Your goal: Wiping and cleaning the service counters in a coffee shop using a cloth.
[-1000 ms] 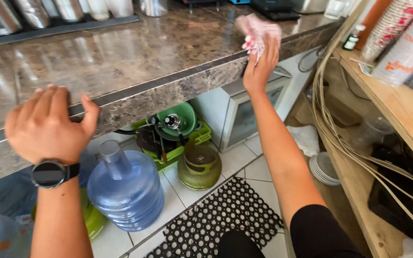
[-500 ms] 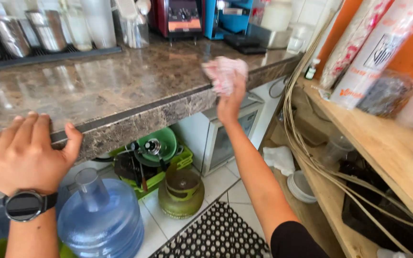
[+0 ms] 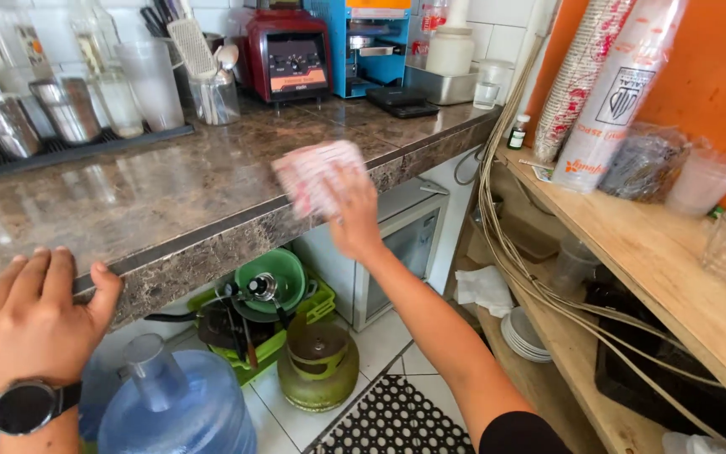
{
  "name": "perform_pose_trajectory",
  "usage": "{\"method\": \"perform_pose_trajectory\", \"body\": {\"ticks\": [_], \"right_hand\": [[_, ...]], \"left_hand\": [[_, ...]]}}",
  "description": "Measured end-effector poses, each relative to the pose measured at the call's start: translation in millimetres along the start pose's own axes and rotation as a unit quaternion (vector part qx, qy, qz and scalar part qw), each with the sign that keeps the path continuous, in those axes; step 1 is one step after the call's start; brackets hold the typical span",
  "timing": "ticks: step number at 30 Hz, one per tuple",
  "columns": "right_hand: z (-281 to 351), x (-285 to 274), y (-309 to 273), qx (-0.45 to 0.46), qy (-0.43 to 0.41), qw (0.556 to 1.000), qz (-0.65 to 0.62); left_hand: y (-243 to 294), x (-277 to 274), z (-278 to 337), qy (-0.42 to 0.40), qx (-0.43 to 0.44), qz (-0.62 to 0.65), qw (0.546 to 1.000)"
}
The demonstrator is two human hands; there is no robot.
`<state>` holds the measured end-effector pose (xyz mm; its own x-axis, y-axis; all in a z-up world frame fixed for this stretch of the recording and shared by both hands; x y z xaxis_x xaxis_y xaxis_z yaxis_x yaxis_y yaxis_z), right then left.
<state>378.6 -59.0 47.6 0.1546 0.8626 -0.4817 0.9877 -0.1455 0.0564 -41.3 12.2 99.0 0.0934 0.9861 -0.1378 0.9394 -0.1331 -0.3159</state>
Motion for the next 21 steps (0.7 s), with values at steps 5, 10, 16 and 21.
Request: {"method": "perform_pose_trajectory", "body": {"ticks": [5, 10, 16, 21], "right_hand": [[9.4, -6.6, 76.4, 0.181, 0.066, 0.981, -0.020], [9.4, 14.7, 115.7, 0.298, 0.157, 0.931, -0.142], [-11.4, -12.7, -38.5, 0.040, -0.024, 0.999, -0.026], [-66.6, -78.8, -48.0, -0.008, 0.003, 0.998, -0.066]], "left_hand": [[35.5, -0.8, 1.5, -0.016, -0.034, 0.049, 0.998], [108.5, -6.1, -4.6, -0.035, -0.051, 0.050, 0.997], [100.2, -17.5, -14.2, 0.028, -0.039, 0.042, 0.998], [100.9, -14.2, -13.2, 0.033, -0.048, 0.048, 0.997]]}}
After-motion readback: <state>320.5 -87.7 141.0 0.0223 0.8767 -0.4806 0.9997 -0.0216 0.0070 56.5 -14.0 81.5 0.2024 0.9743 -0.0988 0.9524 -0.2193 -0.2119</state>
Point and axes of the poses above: each hand's wrist, its own z-axis away from the middle knuckle, its own x-axis out of the palm, y = z × x, the point moved 5 cm from there along -z, towards the middle knuckle
